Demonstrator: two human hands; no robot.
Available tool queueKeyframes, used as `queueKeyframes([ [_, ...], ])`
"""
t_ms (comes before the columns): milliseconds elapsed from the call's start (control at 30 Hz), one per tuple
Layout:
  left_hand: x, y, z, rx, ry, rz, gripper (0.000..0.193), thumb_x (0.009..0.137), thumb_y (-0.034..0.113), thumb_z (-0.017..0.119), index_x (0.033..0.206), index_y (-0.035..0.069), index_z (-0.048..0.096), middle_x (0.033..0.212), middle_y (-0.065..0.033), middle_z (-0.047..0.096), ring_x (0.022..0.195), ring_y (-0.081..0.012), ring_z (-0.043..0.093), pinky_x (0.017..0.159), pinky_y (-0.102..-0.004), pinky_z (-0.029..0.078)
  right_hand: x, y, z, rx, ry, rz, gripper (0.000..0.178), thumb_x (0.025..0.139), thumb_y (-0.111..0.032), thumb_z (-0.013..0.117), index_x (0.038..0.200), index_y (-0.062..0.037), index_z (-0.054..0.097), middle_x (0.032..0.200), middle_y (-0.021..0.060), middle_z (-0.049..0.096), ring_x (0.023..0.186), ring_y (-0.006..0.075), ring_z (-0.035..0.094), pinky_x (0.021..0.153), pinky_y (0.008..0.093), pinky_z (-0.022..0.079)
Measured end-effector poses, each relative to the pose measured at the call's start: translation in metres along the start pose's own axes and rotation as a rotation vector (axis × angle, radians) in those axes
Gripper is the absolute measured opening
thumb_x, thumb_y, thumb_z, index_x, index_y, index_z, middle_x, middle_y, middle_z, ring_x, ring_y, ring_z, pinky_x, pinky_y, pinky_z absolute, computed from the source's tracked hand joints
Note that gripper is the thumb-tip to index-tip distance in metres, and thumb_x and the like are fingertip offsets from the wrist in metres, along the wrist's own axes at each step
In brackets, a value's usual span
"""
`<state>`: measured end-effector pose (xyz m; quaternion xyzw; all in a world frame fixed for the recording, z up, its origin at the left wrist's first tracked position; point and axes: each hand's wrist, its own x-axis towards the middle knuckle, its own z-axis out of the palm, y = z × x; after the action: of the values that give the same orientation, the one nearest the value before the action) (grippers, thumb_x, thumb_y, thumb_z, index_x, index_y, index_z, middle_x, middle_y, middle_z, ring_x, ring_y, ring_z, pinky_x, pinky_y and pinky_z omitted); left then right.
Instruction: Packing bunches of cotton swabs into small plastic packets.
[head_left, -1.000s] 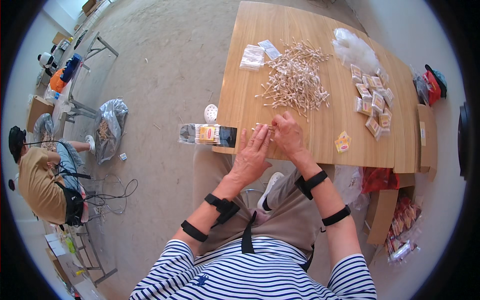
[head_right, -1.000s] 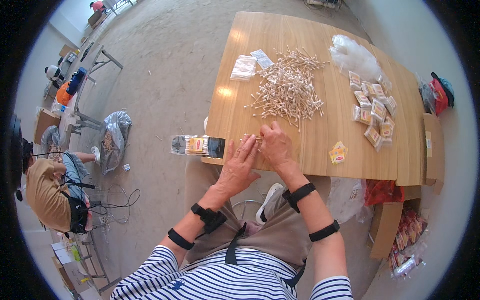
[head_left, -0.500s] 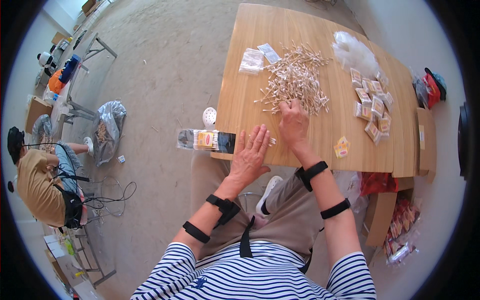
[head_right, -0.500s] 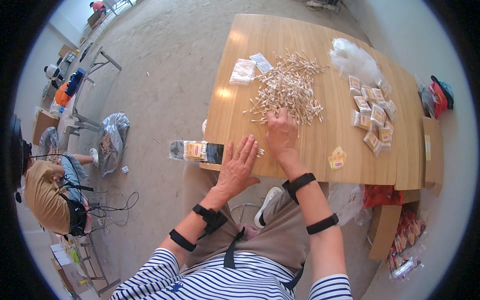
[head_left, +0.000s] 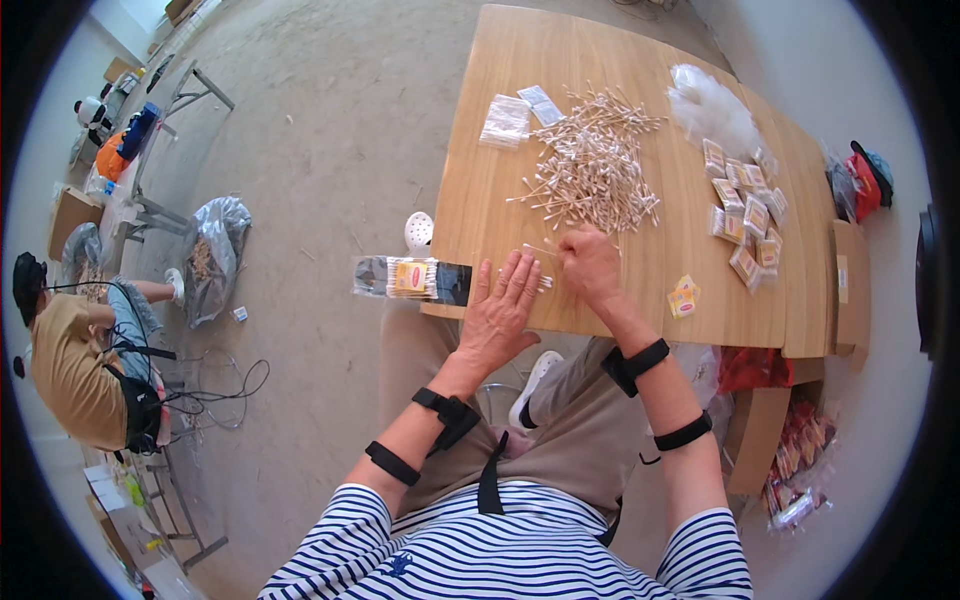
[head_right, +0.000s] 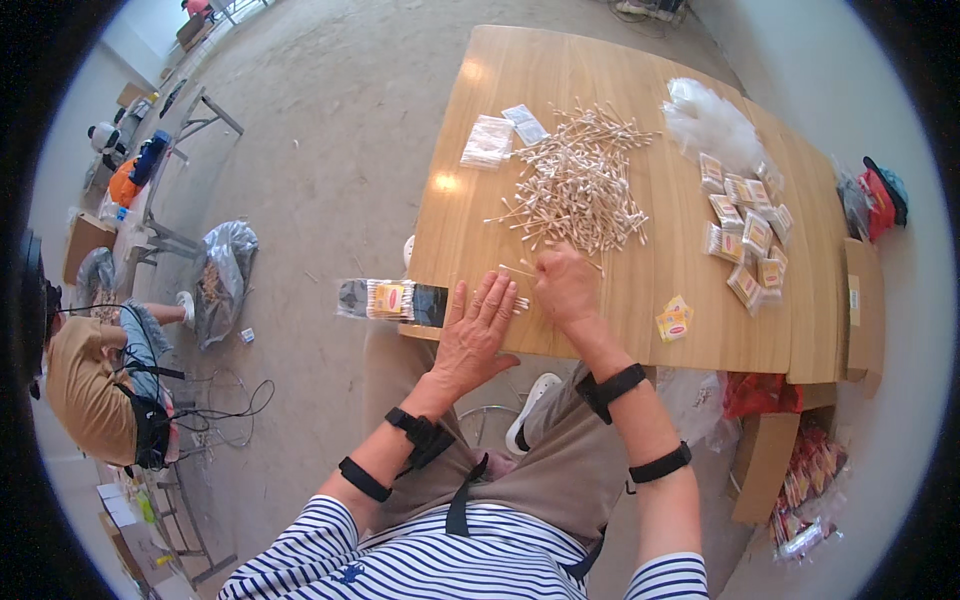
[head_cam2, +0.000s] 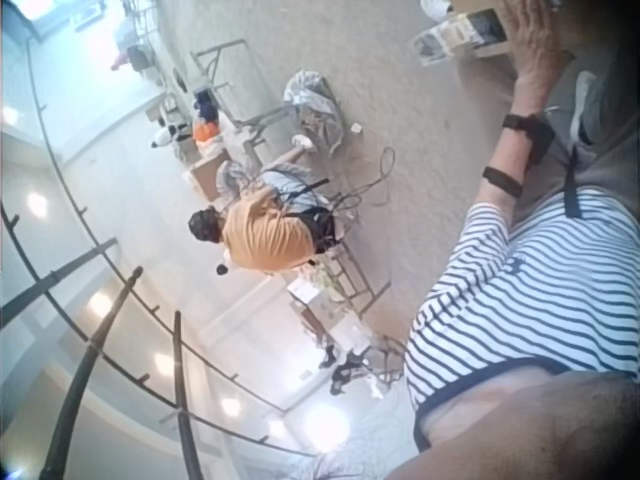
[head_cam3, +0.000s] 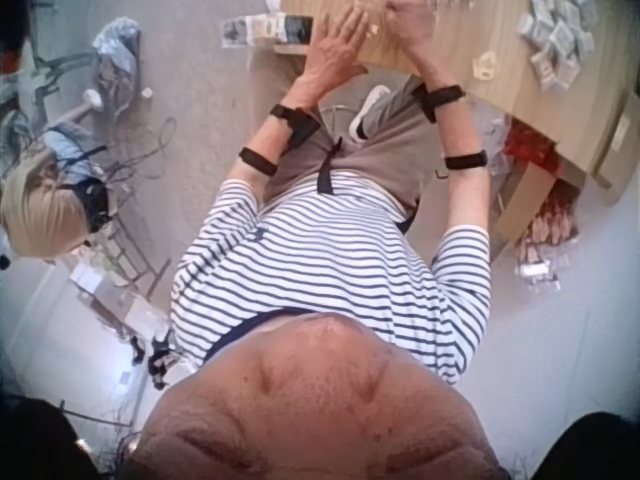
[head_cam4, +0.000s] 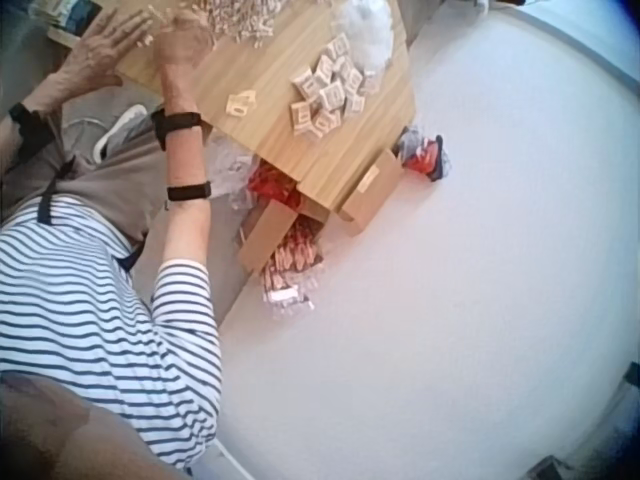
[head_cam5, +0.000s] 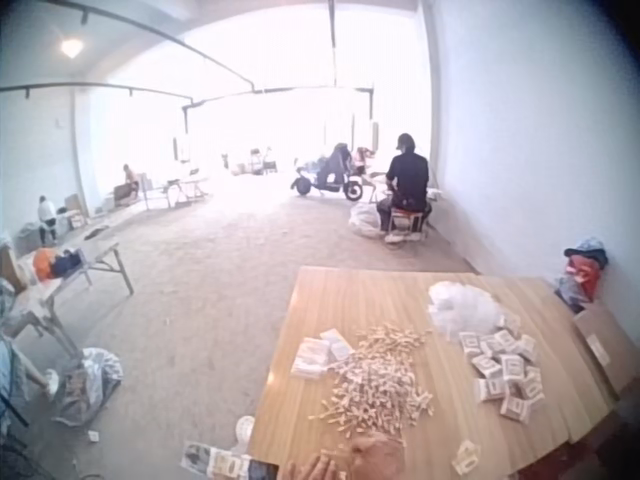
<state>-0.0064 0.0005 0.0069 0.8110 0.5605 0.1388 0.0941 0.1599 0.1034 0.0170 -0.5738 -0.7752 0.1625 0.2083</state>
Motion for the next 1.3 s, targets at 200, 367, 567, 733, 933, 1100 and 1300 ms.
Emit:
queueKeyframes([
  [200, 0.000, 0.001, 0.001, 0.032, 0.004, 0.002, 0.119, 0.058, 0.045, 0.088, 0.153, 0.002, 0.030, 0.161, -0.0133, 0.028, 0.152, -0.0280, 0.023, 0.123, -0.0529, 0.015, 0.011, 0.007, 0.002, 0.023, 0.039, 0.056, 0.010, 0.083, -0.014, 0.063, 0.081, -0.0076, 0.071, 0.093, 0.0135, 0.066, 0.090, 0.0345, 0.067, 0.078, 0.0458, 0.054],
  [367, -0.001, 0.001, 0.001, 0.039, 0.000, 0.005, 0.119, 0.059, 0.046, 0.087, 0.153, 0.002, 0.030, 0.161, -0.0132, 0.028, 0.152, -0.0279, 0.023, 0.123, -0.0533, 0.014, 0.017, -0.004, 0.002, -0.046, 0.031, 0.026, 0.010, 0.084, -0.013, 0.062, 0.082, -0.0072, 0.071, 0.093, 0.0153, 0.066, 0.091, 0.0356, 0.067, 0.080, 0.0463, 0.054],
  [567, -0.001, -0.001, 0.001, 0.039, 0.004, 0.005, 0.119, 0.059, 0.046, 0.087, 0.153, 0.002, 0.030, 0.161, -0.0137, 0.028, 0.152, -0.0280, 0.023, 0.123, -0.0537, 0.015, 0.021, -0.005, 0.001, -0.129, -0.100, -0.035, 0.012, 0.087, -0.010, 0.060, 0.083, -0.0062, 0.071, 0.094, 0.0170, 0.067, 0.088, 0.0373, 0.067, 0.078, 0.0470, 0.054],
  [733, 0.000, 0.000, 0.001, 0.019, 0.008, 0.008, 0.118, 0.058, 0.044, 0.088, 0.153, 0.002, 0.031, 0.161, -0.0138, 0.027, 0.152, -0.0281, 0.023, 0.123, -0.0539, 0.016, 0.023, 0.000, 0.001, -0.087, -0.023, -0.018, 0.011, 0.087, -0.012, 0.061, 0.083, -0.0060, 0.070, 0.096, 0.0174, 0.067, 0.086, 0.0382, 0.068, 0.076, 0.0476, 0.055],
  [933, -0.001, 0.000, 0.003, 0.005, 0.024, 0.009, 0.118, 0.058, 0.043, 0.088, 0.153, 0.002, 0.031, 0.162, -0.0134, 0.027, 0.152, -0.0278, 0.023, 0.123, -0.0540, 0.016, 0.013, 0.005, 0.006, -0.106, 0.063, -0.051, 0.007, 0.088, -0.011, 0.061, 0.089, -0.0081, 0.067, 0.095, 0.0162, 0.064, 0.086, 0.0391, 0.067, 0.076, 0.0486, 0.055],
  [1100, -0.001, 0.000, 0.000, 0.006, 0.009, 0.002, 0.118, 0.058, 0.044, 0.087, 0.153, 0.002, 0.032, 0.163, -0.0131, 0.026, 0.152, -0.0273, 0.022, 0.123, -0.0540, 0.014, -0.003, 0.002, 0.006, 0.044, 0.076, -0.099, 0.006, 0.088, -0.009, 0.061, 0.086, -0.0061, 0.065, 0.093, 0.0171, 0.062, 0.085, 0.0397, 0.066, 0.074, 0.0480, 0.055],
  [1300, 0.000, -0.001, 0.000, 0.011, 0.001, 0.011, 0.118, 0.060, 0.045, 0.086, 0.155, 0.003, 0.029, 0.164, -0.0119, 0.024, 0.153, -0.0265, 0.021, 0.123, -0.0543, 0.012, -0.016, -0.009, 0.014, 0.086, -0.007, -0.127, 0.006, 0.088, -0.009, 0.060, 0.087, -0.0055, 0.064, 0.091, 0.0182, 0.062, 0.084, 0.0404, 0.066, 0.072, 0.0482, 0.054],
])
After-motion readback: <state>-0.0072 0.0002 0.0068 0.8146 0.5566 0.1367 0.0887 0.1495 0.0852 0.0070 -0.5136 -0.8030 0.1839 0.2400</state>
